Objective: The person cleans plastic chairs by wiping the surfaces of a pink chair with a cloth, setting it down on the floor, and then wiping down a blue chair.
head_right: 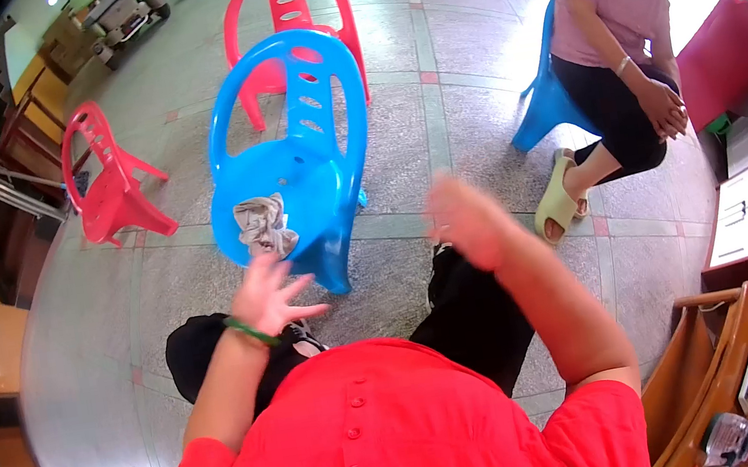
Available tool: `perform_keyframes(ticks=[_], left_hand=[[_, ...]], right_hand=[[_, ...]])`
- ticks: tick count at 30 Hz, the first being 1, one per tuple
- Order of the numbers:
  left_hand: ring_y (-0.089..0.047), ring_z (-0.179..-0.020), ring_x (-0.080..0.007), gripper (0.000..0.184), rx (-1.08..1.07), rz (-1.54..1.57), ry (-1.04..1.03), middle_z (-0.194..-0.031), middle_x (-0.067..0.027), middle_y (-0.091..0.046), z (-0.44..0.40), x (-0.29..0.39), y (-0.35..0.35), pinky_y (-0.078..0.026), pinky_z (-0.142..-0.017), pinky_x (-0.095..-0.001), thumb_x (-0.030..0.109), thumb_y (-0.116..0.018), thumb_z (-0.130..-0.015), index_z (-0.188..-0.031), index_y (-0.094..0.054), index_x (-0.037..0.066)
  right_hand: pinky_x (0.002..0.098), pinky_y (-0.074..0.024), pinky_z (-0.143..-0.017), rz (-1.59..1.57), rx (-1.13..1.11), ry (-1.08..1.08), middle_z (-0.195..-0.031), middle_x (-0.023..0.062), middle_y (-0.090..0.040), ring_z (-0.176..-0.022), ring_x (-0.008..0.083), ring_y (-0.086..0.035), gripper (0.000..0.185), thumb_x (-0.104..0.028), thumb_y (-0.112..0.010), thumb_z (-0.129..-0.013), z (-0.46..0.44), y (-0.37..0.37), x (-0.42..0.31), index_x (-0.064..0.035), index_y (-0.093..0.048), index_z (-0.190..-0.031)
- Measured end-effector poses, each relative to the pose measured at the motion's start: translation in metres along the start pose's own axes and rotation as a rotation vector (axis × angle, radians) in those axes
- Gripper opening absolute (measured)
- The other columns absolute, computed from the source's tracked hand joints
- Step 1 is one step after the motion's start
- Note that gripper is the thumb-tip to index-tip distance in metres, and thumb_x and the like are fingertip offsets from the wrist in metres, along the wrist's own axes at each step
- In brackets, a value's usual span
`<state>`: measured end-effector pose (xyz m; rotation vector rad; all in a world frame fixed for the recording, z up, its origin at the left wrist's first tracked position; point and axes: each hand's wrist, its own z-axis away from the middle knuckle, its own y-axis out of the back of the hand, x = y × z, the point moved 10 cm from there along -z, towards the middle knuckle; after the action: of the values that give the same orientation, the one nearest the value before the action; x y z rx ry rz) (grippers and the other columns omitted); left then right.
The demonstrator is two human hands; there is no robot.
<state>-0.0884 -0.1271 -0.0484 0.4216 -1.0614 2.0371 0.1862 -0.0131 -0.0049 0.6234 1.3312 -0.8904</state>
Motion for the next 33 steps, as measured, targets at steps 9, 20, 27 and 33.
perform_keyframes(ticks=[9,20,27,33], left_hand=[[-0.061,-0.108,-0.0267,0.046,-0.269,-0.429,0.039,-0.128,-0.0131,-0.054,-0.019,-0.027,-0.055,-0.058,-0.076,-0.0426,0.033,-0.051,-0.098,-0.132,-0.045,0.002],[-0.063,-0.094,-0.0211,0.033,0.166,-0.778,0.041,-0.112,-0.0118,-0.061,-0.038,-0.068,0.108,-0.058,-0.069,-0.0367,0.022,-0.053,-0.095,-0.122,-0.053,0.003],[-0.065,-0.094,-0.0329,0.031,-0.331,-1.55,-0.037,-0.1,-0.0175,-0.067,-0.068,-0.168,0.12,-0.05,-0.084,-0.0409,0.03,-0.061,-0.085,-0.104,-0.065,0.006],[-0.064,-0.097,-0.0336,0.032,-0.057,-1.688,0.009,-0.101,-0.0176,-0.068,-0.08,-0.142,0.143,-0.05,-0.087,-0.0408,0.03,-0.06,-0.084,-0.105,-0.065,0.007]], right_hand=[[0.0397,-0.0522,-0.089,-0.02,-0.352,-0.352,-0.121,0.0155,-0.059,-0.109,0.0263,-0.06,0.04,-0.029,-0.053,-0.096,-0.02,-0.117,-0.01,0.0009,-0.056,-0.122],[0.0379,-0.055,-0.08,-0.772,0.275,-0.313,-0.104,0.0144,-0.062,-0.092,0.0267,-0.064,0.026,-0.016,-0.051,-0.093,-0.108,0.001,0.049,0.003,-0.056,-0.109],[0.0349,-0.0533,-0.08,-0.715,0.124,-0.154,-0.099,0.0116,-0.063,-0.088,0.0216,-0.063,0.02,-0.015,-0.052,-0.093,-0.088,-0.022,0.004,0.001,-0.059,-0.102],[0.0355,-0.0529,-0.081,-0.619,0.294,-0.24,-0.101,0.0124,-0.064,-0.09,0.0218,-0.063,0.02,-0.018,-0.052,-0.092,-0.081,-0.005,0.024,-0.0004,-0.058,-0.101]])
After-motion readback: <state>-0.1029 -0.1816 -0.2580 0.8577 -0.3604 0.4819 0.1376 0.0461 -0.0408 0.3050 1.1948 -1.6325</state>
